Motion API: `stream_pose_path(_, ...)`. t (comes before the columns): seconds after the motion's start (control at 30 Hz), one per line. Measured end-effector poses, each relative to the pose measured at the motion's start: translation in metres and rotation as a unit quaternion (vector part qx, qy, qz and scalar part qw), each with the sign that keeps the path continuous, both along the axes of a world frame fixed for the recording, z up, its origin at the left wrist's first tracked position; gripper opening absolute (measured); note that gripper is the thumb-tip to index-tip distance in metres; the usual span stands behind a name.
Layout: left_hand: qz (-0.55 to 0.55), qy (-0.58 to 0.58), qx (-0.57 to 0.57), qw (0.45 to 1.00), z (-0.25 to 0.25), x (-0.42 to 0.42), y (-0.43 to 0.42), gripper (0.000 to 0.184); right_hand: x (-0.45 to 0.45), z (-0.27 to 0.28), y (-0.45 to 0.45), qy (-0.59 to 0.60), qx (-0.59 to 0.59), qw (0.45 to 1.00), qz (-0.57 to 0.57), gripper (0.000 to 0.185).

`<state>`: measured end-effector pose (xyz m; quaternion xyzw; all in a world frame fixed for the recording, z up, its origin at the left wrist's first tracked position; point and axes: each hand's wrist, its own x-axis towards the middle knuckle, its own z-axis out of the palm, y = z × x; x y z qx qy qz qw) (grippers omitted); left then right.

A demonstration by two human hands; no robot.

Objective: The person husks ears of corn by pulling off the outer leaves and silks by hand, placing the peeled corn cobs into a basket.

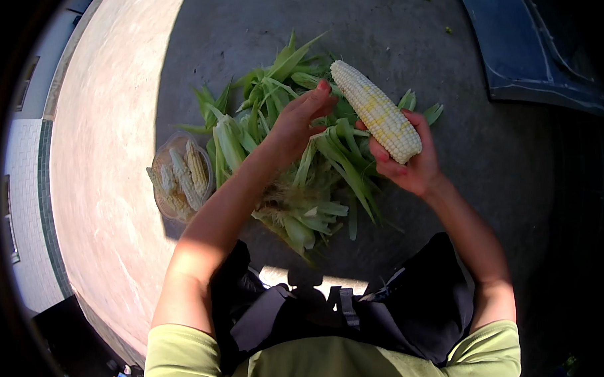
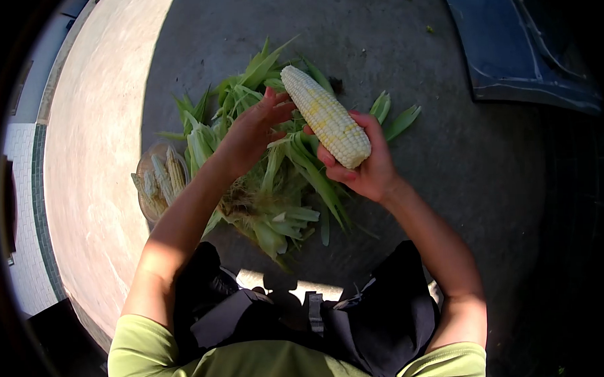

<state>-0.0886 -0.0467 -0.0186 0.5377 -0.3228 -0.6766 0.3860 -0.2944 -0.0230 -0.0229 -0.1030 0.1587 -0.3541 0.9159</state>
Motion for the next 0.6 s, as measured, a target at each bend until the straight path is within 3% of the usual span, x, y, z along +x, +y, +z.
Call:
stream_pose_path(0.03,-0.066,0.085,0.008,0.994,0.003,-0.009,0.004,0.045,0.005,0.005,0.000,0.066,-0.010,0.998,0.008,0.049)
stream_pose_path(0.13,-0.069,0.139,0.005,0.988,0.005,-0.023,0.013,0.050,0.015,0.008,0.010,0.166,-0.033,0.986,0.012,0.052)
stream_pose_path(0.2,0.025,0.219,0.056,0.974,0.012,-0.024,0.019,0.050,0.030,0.001,0.023,0.178,-0.031,0.983,0.037,0.055)
stream_pose_path(0.23,0.073,0.245,0.068,0.964,0.005,-0.026,0.020,0.049,0.034,-0.003,0.034,0.152,-0.029,0.987,0.045,0.045)
stream_pose_path(0.3,0.139,0.271,0.114,0.945,0.003,-0.017,0.027,0.047,0.025,-0.022,0.039,0.235,-0.091,0.961,0.111,0.026)
stream_pose_path(0.33,0.157,0.274,0.153,0.936,0.008,-0.012,0.031,0.045,0.029,-0.020,0.042,0.228,-0.101,0.960,0.129,0.026)
stream_pose_path(0.4,0.182,0.276,0.124,0.936,0.004,0.009,0.039,0.046,0.032,-0.015,0.048,0.434,-0.222,0.861,0.143,0.021)
stream_pose_path(0.43,0.140,0.205,0.080,0.965,0.004,0.027,0.045,0.045,0.035,-0.015,0.049,0.433,-0.226,0.860,0.149,0.021)
stream_pose_path(0.5,0.074,0.090,0.014,0.993,0.007,0.070,0.064,0.043,0.036,-0.016,0.055,0.525,-0.281,0.790,0.146,0.024)
stream_pose_path(0.53,0.094,0.045,0.009,0.994,0.010,0.094,0.074,0.043,0.034,-0.025,0.057,0.525,-0.280,0.790,0.146,0.024)
stream_pose_path(0.6,0.159,-0.023,-0.009,0.987,0.004,0.146,0.093,0.044,0.031,-0.050,0.059,0.545,-0.438,0.710,0.080,0.025)
